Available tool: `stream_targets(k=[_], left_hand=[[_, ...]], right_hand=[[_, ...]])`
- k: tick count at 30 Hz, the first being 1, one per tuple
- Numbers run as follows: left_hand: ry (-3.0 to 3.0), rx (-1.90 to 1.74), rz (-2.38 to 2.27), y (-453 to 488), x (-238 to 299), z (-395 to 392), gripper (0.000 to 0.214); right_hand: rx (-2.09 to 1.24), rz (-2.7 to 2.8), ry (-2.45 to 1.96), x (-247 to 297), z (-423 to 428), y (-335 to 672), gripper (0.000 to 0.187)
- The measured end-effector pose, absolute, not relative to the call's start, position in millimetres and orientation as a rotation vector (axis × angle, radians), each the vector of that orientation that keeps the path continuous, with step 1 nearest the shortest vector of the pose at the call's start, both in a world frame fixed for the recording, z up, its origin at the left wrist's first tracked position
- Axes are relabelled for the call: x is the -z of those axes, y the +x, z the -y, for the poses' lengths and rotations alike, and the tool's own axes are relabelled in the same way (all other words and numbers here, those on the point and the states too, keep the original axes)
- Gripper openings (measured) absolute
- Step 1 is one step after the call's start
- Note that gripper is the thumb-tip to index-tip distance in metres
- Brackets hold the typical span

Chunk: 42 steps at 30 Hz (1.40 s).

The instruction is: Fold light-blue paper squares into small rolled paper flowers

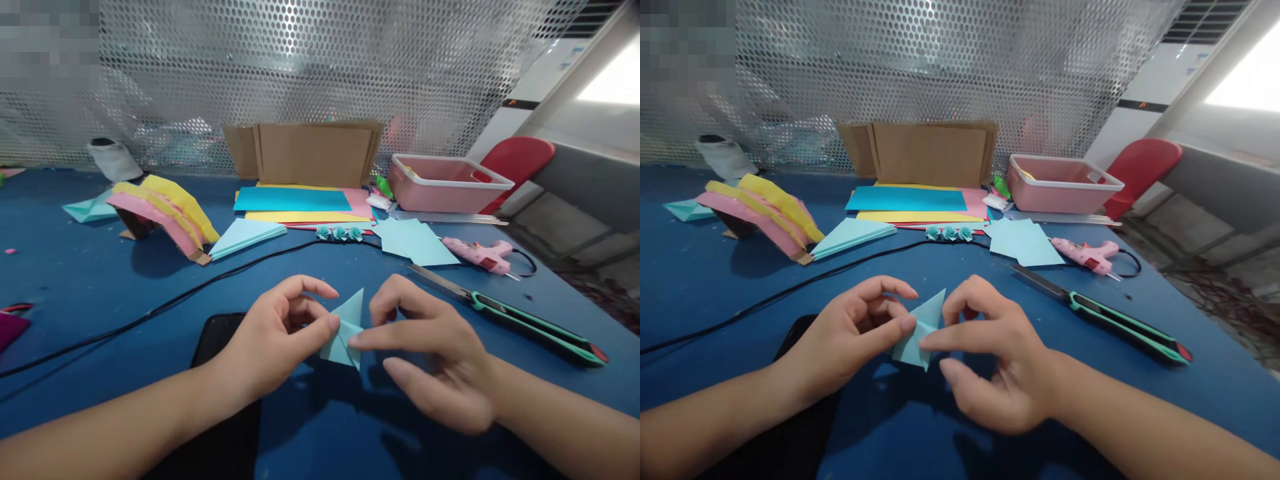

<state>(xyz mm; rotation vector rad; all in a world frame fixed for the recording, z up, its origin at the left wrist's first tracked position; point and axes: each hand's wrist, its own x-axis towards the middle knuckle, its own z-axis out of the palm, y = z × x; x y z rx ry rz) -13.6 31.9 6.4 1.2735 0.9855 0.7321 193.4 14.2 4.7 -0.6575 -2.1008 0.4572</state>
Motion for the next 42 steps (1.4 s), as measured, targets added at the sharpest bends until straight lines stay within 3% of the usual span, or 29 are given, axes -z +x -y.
stream_targets(k=[2, 7, 12, 31, 37, 42], left_hand=[[1.281, -0.749, -0.990, -14, -8, -31, 0.025], [1.288, -0.787, -0.999, -13, -10, -30, 0.025], [1.274, -0.784, -0.991, -13, -9, -32, 0.028], [1.268, -0.777, -1.008, -12, -12, -31, 0.034], [1.049, -0.737, -0.981, -11, -9, -28, 0.066], [0.829, -0.616, -0.882, -5, -5, -22, 0.042]], right_hand=[[-0.715, 1.952, -0.845, -7, -11, 191, 0.008], [-1.419, 1.602, -1.248, -4, -10, 183, 0.033], [-1.612, 1.541, -1.270, -2, -15, 180, 0.039], [-1.577, 1.592, -1.267, 0, -14, 183, 0.039], [-1.348, 1.542, -1.183, 1, -10, 180, 0.032], [-1.318, 1.474, -1.105, 1, -7, 174, 0.026]])
